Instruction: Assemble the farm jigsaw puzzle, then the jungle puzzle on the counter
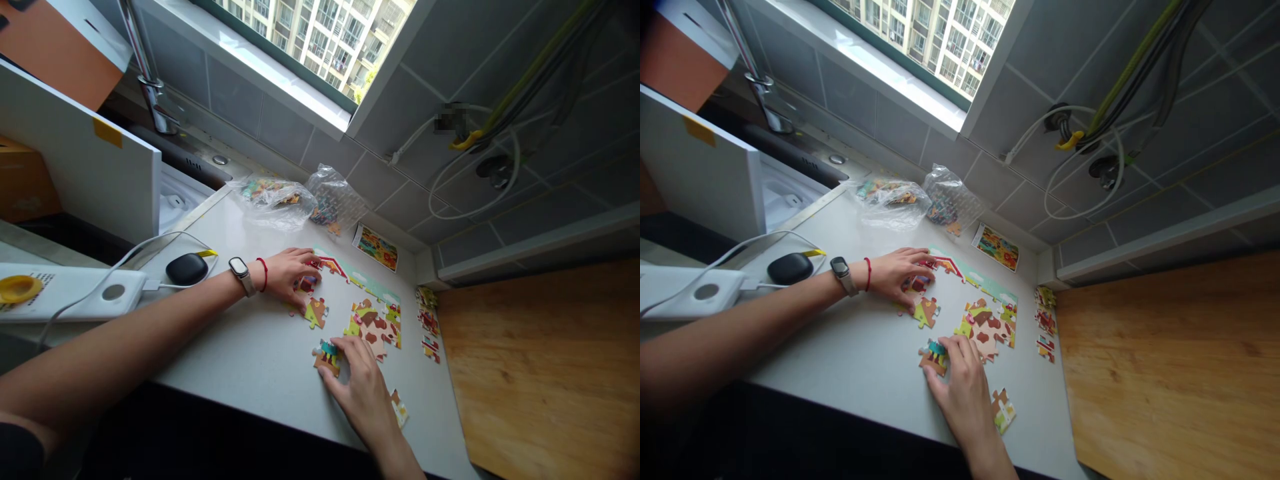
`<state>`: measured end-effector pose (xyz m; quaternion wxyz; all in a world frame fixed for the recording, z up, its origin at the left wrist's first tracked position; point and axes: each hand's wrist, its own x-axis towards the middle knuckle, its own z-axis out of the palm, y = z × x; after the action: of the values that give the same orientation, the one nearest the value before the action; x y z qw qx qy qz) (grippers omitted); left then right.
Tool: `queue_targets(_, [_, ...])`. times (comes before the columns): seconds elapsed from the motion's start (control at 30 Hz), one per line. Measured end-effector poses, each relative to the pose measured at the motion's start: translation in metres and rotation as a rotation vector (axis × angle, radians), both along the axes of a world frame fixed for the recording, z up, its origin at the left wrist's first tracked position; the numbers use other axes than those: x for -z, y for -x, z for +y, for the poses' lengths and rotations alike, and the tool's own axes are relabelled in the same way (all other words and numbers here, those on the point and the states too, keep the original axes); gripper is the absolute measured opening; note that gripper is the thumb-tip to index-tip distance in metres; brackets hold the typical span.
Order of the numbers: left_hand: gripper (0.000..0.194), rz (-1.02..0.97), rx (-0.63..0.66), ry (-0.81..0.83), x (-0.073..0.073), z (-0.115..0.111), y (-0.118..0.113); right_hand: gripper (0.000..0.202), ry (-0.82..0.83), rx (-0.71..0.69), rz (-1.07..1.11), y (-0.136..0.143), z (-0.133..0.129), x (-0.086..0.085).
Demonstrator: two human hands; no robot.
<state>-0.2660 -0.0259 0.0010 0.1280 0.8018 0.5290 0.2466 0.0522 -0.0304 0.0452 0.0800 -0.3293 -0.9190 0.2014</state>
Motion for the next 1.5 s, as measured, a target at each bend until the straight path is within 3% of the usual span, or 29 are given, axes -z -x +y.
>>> queue_targets(0.27, [0.098, 0.019, 0.089, 0.075, 0.001, 0.0, 0.01, 0.021, 0.073, 0.005, 0.163, 0.003, -0.002, 0.003])
queue_targets(0.4, [0.097, 0.01, 0.098, 0.093, 0.001, 0.0, 0.01, 0.02, 0.002, 0.031, 0.169, -0.005, 0.006, -0.005])
queue_targets(0.6, [0.1, 0.014, 0.087, 0.119, -0.002, -0.002, 0.005, 0.042, -0.003, 0.025, -0.042, -0.017, 0.01, -0.01])
queue_targets(1.03, [0.095, 0.057, 0.084, 0.15, -0.002, -0.003, 0.003, 0.032, 0.029, -0.011, 0.023, -0.018, 0.008, -0.005])
queue_targets(1.3, [0.094, 0.064, 0.077, 0.168, -0.004, -0.003, 0.002, 0.033, -0.11, -0.099, 0.117, -0.014, 0.049, -0.006])
queue_targets(1.5, [0.089, 0.048, 0.087, 0.133, -0.005, -0.003, 0.002, 0.025, -0.125, -0.138, 0.017, -0.001, 0.069, -0.004])
